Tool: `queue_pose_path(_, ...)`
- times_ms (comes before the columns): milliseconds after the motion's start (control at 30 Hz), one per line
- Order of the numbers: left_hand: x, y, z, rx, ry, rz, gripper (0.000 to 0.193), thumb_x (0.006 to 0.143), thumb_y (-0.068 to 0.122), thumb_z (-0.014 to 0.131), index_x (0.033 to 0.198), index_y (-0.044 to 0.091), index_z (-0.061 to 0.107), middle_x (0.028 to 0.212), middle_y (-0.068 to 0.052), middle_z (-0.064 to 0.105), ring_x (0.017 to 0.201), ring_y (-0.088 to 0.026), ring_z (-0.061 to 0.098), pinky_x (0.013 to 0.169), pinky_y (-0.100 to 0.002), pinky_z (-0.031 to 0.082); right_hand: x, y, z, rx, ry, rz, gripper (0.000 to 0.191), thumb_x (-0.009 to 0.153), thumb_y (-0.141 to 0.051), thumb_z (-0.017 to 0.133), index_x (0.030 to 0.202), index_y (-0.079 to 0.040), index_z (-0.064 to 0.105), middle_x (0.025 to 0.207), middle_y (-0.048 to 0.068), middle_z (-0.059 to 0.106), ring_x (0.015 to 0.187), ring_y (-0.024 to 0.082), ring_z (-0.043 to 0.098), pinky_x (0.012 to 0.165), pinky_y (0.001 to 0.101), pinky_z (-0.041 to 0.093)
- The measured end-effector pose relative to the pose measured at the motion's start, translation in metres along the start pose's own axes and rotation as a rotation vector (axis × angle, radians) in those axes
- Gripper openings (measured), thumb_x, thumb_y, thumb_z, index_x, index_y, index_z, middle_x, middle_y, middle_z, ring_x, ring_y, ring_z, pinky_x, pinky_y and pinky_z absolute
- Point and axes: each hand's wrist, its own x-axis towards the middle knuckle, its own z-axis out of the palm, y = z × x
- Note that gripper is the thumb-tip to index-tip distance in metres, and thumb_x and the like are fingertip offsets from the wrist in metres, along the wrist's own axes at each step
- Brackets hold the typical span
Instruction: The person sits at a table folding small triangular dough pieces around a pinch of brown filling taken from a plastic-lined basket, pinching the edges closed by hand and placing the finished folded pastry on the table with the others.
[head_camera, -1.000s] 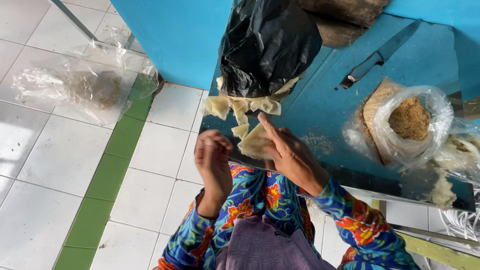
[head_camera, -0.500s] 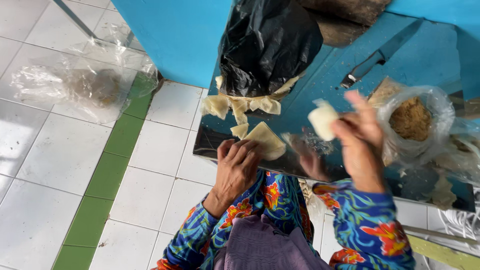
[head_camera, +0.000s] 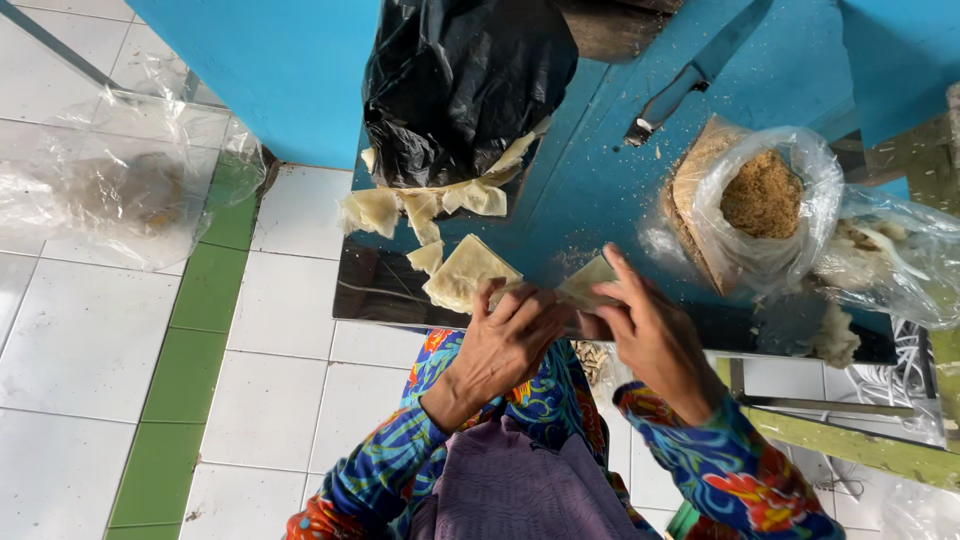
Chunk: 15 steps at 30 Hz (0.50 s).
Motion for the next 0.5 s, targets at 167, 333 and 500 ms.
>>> queue_pose_path(167, -0.001, -0.003, 0.007, 0.108, -0.088, 0.059, 0.039, 0.093, 0.021, 0.068, 0.13, 0.008, 0.07, 0.132, -0.006, 0.06, 0.136, -0.024, 0.048, 0.116, -0.054, 0.035, 0.009, 0.031, 0.022, 0.146, 0.047, 0.125, 0.062, 0.095, -0.002, 0.069, 0.152, -0.001, 0.045, 0.1, 0.01, 0.076, 0.087, 0.019, 0.072, 0.081, 0.0326, 0.059)
queue_pose_path(333, -0.001, -0.004, 0.01, 0.1, -0.083, 0.161, 0.034, 0.09, 0.014, 0.065, 0.123, 0.005, 0.07, 0.142, -0.009, 0.063, 0.146, -0.026, 0.048, 0.123, -0.053, 0.034, 0.022, 0.042, -0.028, 0.547, 0.259, 0.333, 0.057, 0.1, 0.001, 0.065, 0.153, 0.002, 0.045, 0.108, 0.011, 0.072, 0.098, 0.015, 0.069, 0.089, 0.03, 0.056)
queue_pose_path(500, -0.006, -0.005, 0.012, 0.061, -0.091, 0.159, 0.035, 0.088, 0.012, 0.064, 0.122, 0.002, 0.067, 0.14, -0.016, 0.064, 0.139, -0.029, 0.055, 0.123, -0.055, 0.033, 0.009, 0.014, -0.023, 0.235, 0.314, -0.046, 0.052, 0.108, 0.003, 0.061, 0.154, 0.0, 0.038, 0.108, 0.012, 0.072, 0.099, 0.016, 0.071, 0.093, 0.0308, 0.059)
